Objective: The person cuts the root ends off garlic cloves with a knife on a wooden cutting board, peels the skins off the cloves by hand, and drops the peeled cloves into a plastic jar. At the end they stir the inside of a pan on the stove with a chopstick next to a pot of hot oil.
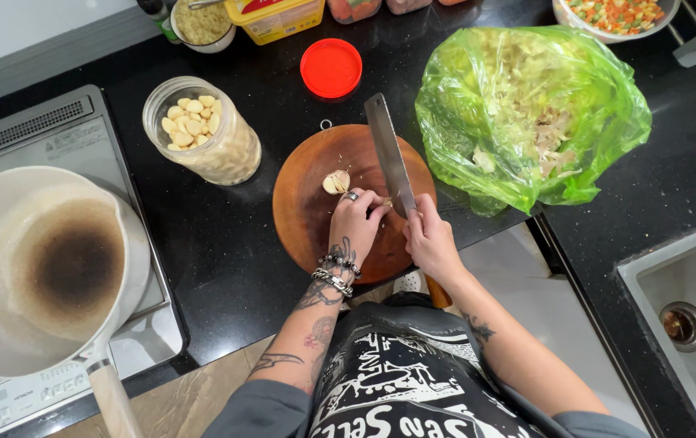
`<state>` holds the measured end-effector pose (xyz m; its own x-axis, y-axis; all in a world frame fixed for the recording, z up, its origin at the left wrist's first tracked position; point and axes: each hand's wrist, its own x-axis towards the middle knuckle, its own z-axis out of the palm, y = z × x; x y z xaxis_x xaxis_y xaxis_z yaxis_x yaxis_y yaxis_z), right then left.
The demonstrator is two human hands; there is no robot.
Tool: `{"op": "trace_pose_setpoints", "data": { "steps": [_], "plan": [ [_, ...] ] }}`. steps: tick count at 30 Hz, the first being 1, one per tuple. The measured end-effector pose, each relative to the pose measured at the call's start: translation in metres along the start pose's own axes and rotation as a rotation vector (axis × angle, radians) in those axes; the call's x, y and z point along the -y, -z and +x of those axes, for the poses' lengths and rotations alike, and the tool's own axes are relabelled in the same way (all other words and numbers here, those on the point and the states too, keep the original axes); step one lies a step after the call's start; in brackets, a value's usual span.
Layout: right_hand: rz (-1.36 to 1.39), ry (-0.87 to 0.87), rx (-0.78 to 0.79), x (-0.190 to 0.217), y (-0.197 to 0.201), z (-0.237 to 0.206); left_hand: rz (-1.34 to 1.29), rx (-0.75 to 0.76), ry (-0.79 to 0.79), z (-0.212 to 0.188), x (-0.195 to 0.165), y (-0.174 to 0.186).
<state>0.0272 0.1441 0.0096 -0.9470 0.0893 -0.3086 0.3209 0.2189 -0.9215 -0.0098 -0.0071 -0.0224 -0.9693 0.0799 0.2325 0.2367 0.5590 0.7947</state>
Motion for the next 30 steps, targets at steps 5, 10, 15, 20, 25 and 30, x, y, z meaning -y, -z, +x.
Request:
{"op": "trace_pose_setpoints", "data": {
  "steps": [5,10,15,20,25,30],
  "plan": [
    [0.013,-0.005,0.009,0.002,0.0,0.0,0.009,0.041,0.034,0.003,0.0,0.004],
    [-0.036,0.023,0.033,0.004,0.0,-0.002,-0.017,0.042,0.023,0.007,-0.002,0.007],
    [-0.194,0.121,0.012,0.007,-0.002,-0.004,0.003,0.071,0.058,0.01,-0.001,0.008],
    [-0.181,0.056,-0.034,0.013,-0.008,-0.006,-0.037,0.068,0.062,0.011,0.001,0.008],
    [-0.152,0.042,-0.027,0.016,-0.008,-0.004,-0.043,0.071,0.058,0.01,0.002,0.006],
    [-0.188,0.06,-0.02,0.017,-0.007,-0.004,-0.033,0.083,0.092,0.011,0.002,0.005]
  ]
}}
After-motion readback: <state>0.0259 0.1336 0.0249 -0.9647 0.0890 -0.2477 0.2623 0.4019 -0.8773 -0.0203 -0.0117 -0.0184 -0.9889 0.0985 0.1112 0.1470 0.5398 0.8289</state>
